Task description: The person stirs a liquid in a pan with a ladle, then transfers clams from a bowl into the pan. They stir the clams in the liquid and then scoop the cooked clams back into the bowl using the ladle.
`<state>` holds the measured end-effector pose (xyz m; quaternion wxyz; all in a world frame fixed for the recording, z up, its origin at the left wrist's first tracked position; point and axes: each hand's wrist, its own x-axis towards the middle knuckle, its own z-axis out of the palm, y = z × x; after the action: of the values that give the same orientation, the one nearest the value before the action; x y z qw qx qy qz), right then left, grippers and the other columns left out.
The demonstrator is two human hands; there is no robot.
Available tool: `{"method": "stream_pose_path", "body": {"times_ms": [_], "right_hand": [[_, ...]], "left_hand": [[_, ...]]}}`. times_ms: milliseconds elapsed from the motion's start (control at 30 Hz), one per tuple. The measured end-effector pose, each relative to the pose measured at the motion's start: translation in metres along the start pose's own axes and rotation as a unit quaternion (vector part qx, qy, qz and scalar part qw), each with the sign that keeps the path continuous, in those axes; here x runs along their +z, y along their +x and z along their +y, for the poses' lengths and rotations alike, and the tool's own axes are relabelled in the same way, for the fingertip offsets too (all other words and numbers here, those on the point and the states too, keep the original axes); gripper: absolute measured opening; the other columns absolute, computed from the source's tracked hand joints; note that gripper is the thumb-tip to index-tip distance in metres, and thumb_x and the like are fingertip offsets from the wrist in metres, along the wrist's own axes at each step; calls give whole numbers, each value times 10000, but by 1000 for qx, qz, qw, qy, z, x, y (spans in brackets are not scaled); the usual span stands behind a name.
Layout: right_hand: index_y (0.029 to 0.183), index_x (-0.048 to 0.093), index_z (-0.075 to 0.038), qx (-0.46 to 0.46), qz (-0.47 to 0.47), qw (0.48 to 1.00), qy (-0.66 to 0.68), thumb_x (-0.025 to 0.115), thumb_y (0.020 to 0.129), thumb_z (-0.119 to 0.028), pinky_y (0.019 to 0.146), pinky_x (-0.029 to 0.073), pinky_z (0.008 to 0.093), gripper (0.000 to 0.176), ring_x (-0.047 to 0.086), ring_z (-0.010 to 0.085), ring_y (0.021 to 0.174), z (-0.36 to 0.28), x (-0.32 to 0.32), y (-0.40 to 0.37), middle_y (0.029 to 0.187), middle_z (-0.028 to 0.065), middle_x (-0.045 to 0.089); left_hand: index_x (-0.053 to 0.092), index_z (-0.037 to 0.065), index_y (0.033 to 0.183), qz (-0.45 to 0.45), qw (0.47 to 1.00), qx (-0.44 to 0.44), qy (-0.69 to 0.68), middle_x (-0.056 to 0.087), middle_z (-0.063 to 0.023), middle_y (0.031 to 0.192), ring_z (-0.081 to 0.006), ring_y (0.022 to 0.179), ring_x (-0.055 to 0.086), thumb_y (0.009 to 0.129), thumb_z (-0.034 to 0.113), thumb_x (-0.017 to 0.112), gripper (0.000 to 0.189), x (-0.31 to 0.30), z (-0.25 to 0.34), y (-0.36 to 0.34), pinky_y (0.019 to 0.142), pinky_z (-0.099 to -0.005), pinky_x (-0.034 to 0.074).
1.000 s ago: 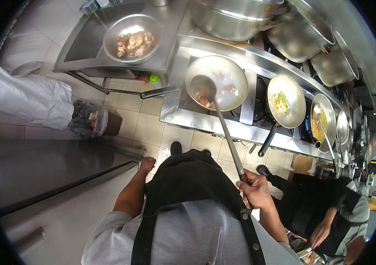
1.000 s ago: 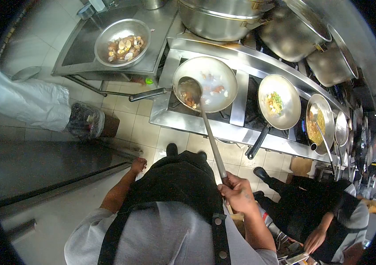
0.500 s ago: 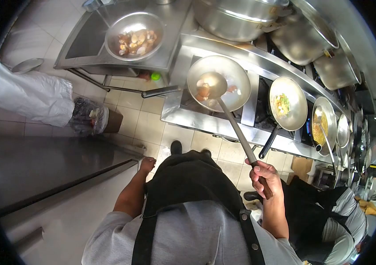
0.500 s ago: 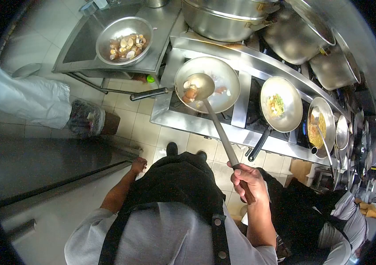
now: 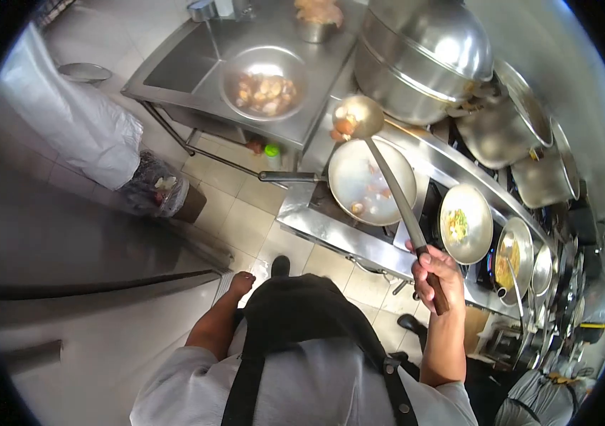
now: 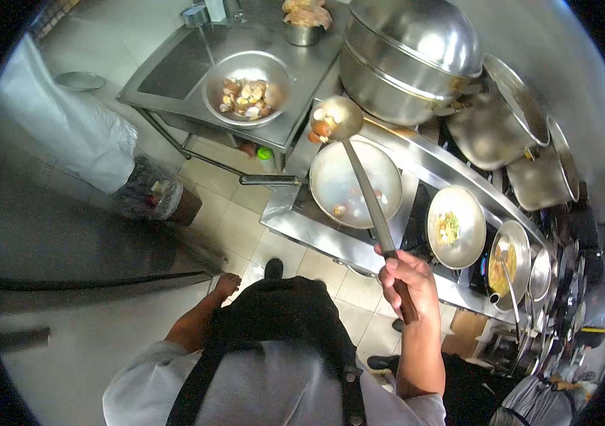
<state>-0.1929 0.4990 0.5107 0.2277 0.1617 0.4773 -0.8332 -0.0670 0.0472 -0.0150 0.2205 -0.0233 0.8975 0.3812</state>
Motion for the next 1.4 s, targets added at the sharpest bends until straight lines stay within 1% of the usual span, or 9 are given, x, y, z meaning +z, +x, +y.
{"method": "stream_pose_path", "body": {"times_ms": [200, 400, 567, 767, 933, 1067, 1100, 1200, 1400], "right_hand": [[1106, 587, 79, -55, -58, 982, -169, 658, 847, -124, 364, 332, 218, 337, 463, 100, 416, -19, 84, 85, 655, 35, 573], [803, 606, 25, -170, -62, 886, -427, 649, 833, -138, 450, 431, 299, 171, 556, 157, 470, 17, 130, 168, 624, 74, 582], [1066, 580, 34, -381, 22, 643, -664, 669, 808, -149, 644, 497, 466, 328, 639, 416, 706, 36, 126, 175, 750, 238, 643], [1182, 592, 1, -233, -24, 813, -532, 655, 835, -135, 541, 470, 355, 378, 571, 191, 518, 34, 97, 126, 633, 91, 562], [1298, 554, -18, -153, 96, 883, -434, 638, 859, -65, 428, 361, 235, 449, 448, 59, 462, 59, 28, 38, 646, -14, 526], [1241, 567, 43, -124, 161, 853, -481, 654, 848, -87, 514, 422, 270, 422, 477, 85, 553, 77, -39, -5, 639, -18, 495], [1229, 566, 59, -124, 180, 835, -506, 662, 841, -102, 554, 449, 287, 432, 529, 117, 587, 84, -56, -12, 649, 25, 540], [1212, 569, 76, -116, 218, 778, -578, 675, 825, -132, 615, 493, 328, 452, 624, 206, 637, 98, -85, -27, 690, 123, 615], [1211, 588, 33, -95, 264, 693, -664, 666, 808, -140, 636, 524, 413, 445, 658, 392, 688, 117, -97, -30, 723, 197, 654]], "left_hand": [[642, 87, 746, 31, 958, 156, 236, 627, -139, 738, -360, 787, 629, 686, 152, 574, 112, -25, 24, -21, 671, -485, 495], [654, 101, 807, 37, 993, -69, -93, 665, -125, 849, -326, 873, 640, 699, 158, 596, 136, -10, -7, -33, 751, -478, 502], [648, 107, 787, -26, 992, -54, 109, 661, -116, 821, -332, 866, 639, 694, 173, 600, 123, -23, 2, -53, 749, -468, 511], [657, 102, 783, -20, 964, 87, 251, 662, -119, 817, -328, 853, 645, 697, 180, 600, 130, -25, -6, -58, 728, -474, 513], [655, 97, 787, -28, 986, -11, 161, 659, -118, 812, -337, 850, 642, 699, 166, 603, 122, -39, 19, -47, 725, -476, 510], [636, 56, 750, 23, 962, 154, 223, 663, -150, 826, -320, 778, 651, 713, 215, 639, 163, -34, -2, -27, 696, -436, 520], [641, 34, 762, -7, 974, -178, -142, 664, -163, 839, -296, 778, 655, 725, 211, 647, 181, -25, 4, -19, 696, -412, 525], [656, 54, 798, -36, 999, -36, -5, 655, -133, 795, -290, 690, 650, 795, 174, 591, 137, -29, 4, -7, 673, -389, 527], [651, 44, 842, -70, 981, -155, -88, 655, -137, 800, -280, 644, 627, 806, 131, 585, 115, -38, 32, 23, 650, -377, 523]]}}
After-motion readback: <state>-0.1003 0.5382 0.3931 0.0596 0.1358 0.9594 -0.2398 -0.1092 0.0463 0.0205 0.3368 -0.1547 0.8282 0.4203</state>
